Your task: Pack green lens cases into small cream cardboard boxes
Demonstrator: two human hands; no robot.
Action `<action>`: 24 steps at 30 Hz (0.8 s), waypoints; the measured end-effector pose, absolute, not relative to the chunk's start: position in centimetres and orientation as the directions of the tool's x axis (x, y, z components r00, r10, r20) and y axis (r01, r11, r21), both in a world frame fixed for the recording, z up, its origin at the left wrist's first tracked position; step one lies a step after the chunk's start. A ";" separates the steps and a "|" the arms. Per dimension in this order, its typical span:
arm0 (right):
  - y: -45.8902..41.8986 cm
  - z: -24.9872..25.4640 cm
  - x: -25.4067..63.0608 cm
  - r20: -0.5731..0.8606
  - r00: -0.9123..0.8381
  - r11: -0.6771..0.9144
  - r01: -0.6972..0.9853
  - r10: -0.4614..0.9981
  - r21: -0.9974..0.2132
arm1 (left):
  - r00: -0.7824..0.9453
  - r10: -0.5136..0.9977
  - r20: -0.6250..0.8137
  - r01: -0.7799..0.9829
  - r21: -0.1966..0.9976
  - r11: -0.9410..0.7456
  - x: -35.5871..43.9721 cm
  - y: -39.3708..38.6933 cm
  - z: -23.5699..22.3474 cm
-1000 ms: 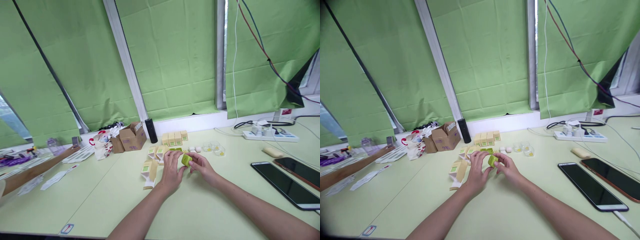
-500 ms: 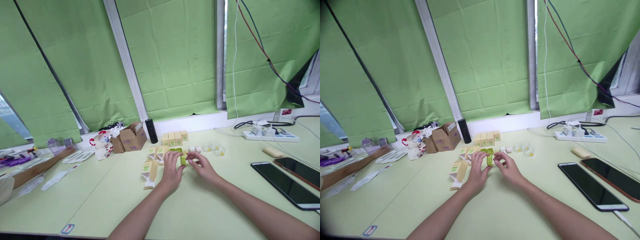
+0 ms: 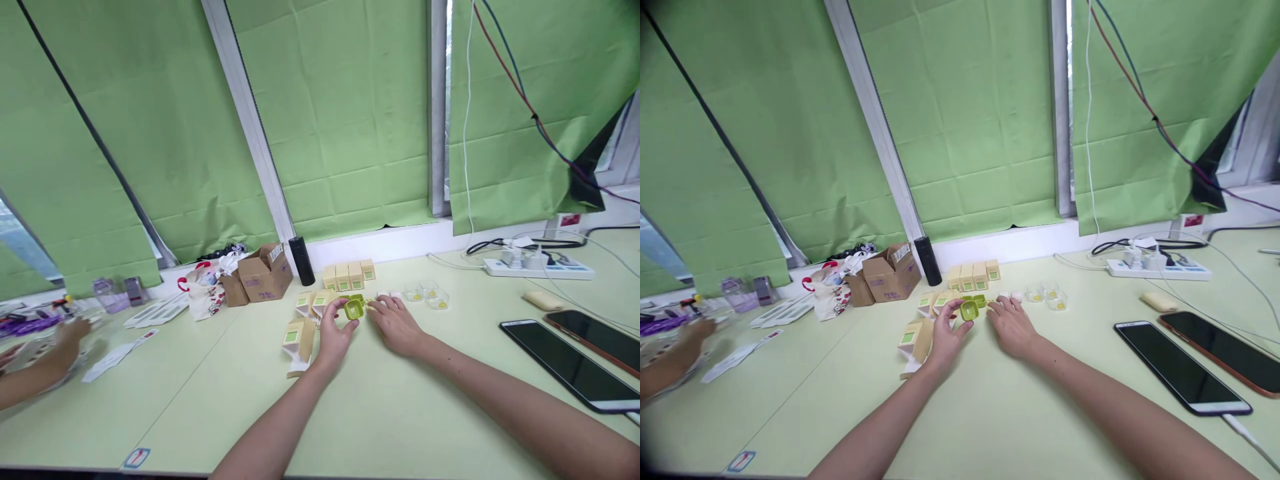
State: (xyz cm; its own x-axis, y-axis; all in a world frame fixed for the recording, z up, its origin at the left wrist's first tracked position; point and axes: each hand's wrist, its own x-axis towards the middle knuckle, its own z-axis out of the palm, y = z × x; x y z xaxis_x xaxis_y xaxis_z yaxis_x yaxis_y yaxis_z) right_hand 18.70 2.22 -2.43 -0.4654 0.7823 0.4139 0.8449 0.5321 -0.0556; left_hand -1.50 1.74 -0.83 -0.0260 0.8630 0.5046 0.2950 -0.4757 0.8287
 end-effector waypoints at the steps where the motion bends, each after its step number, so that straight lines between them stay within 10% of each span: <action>1: 2.5 -2.3 18.6 0.401 -0.479 0.538 0.842 0.781 -0.043 | -0.021 0.861 0.508 0.291 0.827 -0.481 -1.5 1.8 -0.9; 13: 2.7 -1.3 18.0 0.424 -0.459 0.522 0.852 0.781 -0.039 | -0.018 0.839 0.544 0.265 0.812 -0.521 -1.4 1.7 -1.1; 24: -0.4 -1.1 18.7 0.603 -0.288 0.574 0.737 0.744 -0.356 | -0.044 0.838 0.544 0.272 0.813 -0.514 -1.4 1.1 -0.6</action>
State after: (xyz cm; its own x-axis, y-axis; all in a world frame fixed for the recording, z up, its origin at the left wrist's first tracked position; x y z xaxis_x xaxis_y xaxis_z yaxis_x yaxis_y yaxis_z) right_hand 18.69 -0.43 -1.14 -0.2885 0.7441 0.6025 0.7372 0.5742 -0.3562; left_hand -1.36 1.14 -0.59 -0.0441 0.8377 0.5444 0.2723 -0.5142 0.8133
